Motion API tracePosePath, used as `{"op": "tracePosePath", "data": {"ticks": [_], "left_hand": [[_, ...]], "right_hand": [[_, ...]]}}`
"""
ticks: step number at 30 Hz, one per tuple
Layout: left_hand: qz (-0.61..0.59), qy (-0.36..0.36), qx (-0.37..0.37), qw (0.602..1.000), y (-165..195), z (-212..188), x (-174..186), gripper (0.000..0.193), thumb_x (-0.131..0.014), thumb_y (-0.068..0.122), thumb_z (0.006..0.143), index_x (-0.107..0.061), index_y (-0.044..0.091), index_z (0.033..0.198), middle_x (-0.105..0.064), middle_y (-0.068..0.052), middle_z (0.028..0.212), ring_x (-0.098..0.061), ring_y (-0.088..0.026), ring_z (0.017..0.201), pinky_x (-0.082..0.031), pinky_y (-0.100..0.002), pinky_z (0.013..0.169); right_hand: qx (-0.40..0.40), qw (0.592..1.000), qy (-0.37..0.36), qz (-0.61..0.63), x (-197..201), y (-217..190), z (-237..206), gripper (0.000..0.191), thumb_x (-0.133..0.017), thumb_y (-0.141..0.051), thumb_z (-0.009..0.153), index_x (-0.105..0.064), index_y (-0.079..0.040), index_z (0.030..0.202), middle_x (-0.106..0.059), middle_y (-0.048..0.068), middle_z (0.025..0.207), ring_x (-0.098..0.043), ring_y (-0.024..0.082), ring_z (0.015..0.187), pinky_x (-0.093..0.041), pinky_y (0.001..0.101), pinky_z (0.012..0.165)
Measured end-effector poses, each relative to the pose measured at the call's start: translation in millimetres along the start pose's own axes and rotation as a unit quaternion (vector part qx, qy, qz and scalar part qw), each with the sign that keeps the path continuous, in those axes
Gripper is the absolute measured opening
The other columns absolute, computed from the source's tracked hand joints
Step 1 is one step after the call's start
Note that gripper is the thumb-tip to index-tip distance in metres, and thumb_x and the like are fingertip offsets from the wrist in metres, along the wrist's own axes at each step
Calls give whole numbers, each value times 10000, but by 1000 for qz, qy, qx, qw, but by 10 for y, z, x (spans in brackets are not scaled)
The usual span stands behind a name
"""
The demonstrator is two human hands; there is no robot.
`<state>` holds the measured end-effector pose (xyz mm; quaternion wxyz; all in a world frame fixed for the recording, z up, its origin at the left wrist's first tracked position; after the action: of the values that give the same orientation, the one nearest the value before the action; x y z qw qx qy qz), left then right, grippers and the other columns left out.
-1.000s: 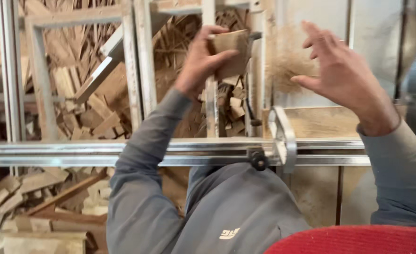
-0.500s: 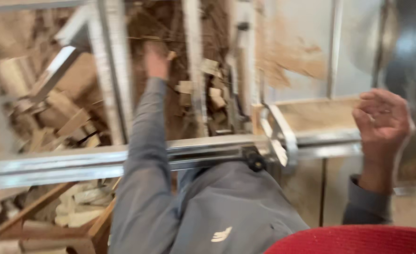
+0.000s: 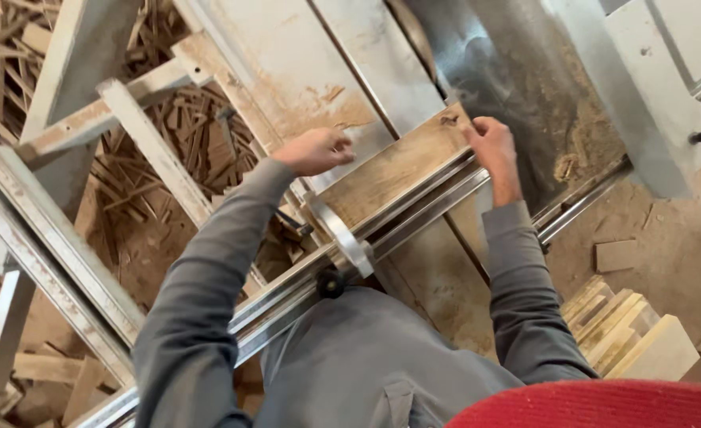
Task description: The person cuts wooden planks on a sliding table saw. They position each plank against the fence, slide the saw carriage across to cut it, remove the offcut, and stack the cut pieces on a growing pile beside the machine.
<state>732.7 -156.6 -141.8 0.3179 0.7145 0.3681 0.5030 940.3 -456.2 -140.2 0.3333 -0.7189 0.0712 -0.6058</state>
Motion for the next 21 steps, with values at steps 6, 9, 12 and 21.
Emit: {"op": "tracePosePath", "data": {"ticks": [6,9,12,21], "left_hand": [[94,-83,-15,992,-58,629,-518,758,-757,467,847,-536,-4,1399,-645,-240,1305,-629,-356,1212,-497,-419,1023],[138,-49,-69,987,14,743,-584,826,-806,468,842,-500,-65,1393,-586,-297,1350,-571,-400,1264,-460,-432,1058],[122,-40,-57,990,49,823,-576,794,-813,441,817,-530,-58,1365,-610,-295,1308,-593,-396,1221,-476,-430,1015],[-18,-5,-115,993,735,612,-131,394,-735,409,980,-696,22,919,-563,-93,749,-514,-173,722,-465,-386,668]], "right_hand": [[-33,996,-81,8,104,-172,50,449,-824,-307,858,-732,17,1155,-756,187,1031,-714,262,945,-536,374,834],[-44,987,-93,125,185,-119,118,456,-834,-239,819,-715,41,1159,-770,142,1023,-725,198,927,-549,328,819],[-77,967,-100,220,268,-15,188,511,-859,-183,783,-696,33,1216,-751,122,1033,-700,183,908,-542,305,789],[79,801,6,593,1239,-261,-123,424,-853,47,838,-668,-49,1207,-603,23,975,-609,113,801,-574,276,768]]}}
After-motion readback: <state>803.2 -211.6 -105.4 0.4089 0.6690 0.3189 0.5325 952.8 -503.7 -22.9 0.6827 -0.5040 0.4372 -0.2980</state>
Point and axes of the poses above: each hand's wrist, its own z-axis towards the middle knuckle, its own x-axis out of the back of the hand, y = z × x, the point moved 1 cm from there along z, towards the middle knuckle
